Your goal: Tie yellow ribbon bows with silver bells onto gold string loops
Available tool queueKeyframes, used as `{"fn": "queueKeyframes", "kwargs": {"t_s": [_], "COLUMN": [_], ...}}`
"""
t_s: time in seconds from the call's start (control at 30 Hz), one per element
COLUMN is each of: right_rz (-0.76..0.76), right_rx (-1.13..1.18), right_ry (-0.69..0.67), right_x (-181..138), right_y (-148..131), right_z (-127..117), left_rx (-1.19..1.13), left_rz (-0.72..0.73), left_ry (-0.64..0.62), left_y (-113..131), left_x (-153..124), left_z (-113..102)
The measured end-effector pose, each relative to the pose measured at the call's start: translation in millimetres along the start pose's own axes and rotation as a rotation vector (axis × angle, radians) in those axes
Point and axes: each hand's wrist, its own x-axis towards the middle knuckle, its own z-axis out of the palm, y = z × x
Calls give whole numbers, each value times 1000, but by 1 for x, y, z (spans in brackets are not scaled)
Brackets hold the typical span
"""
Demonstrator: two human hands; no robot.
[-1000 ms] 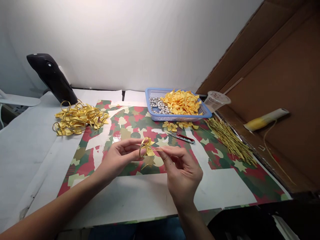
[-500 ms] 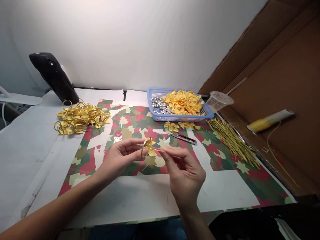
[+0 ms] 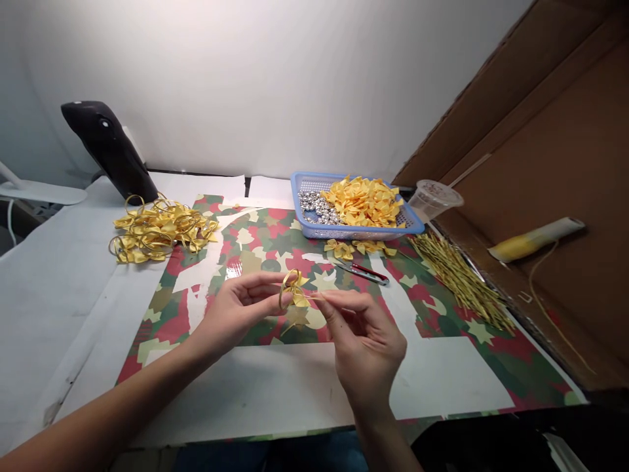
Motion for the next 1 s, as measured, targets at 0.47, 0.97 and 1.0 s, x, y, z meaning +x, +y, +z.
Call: {"fn": "queueKeyframes", "kwargs": {"t_s": [0.47, 0.97, 1.0], "right_rz": [14, 44, 59], "right_rx": [-17, -44, -43], "right_ry": [2, 25, 27], "right_x": [0, -2, -2], "right_y": [0, 0, 0], "right_z": [0, 5, 5], "left_rx": [11, 15, 14], "left_rz": [2, 7, 14], "left_ry": [10, 8, 11], "left_y": [1, 1, 0], "left_x": [1, 0, 0], "left_z": [1, 0, 0]}}
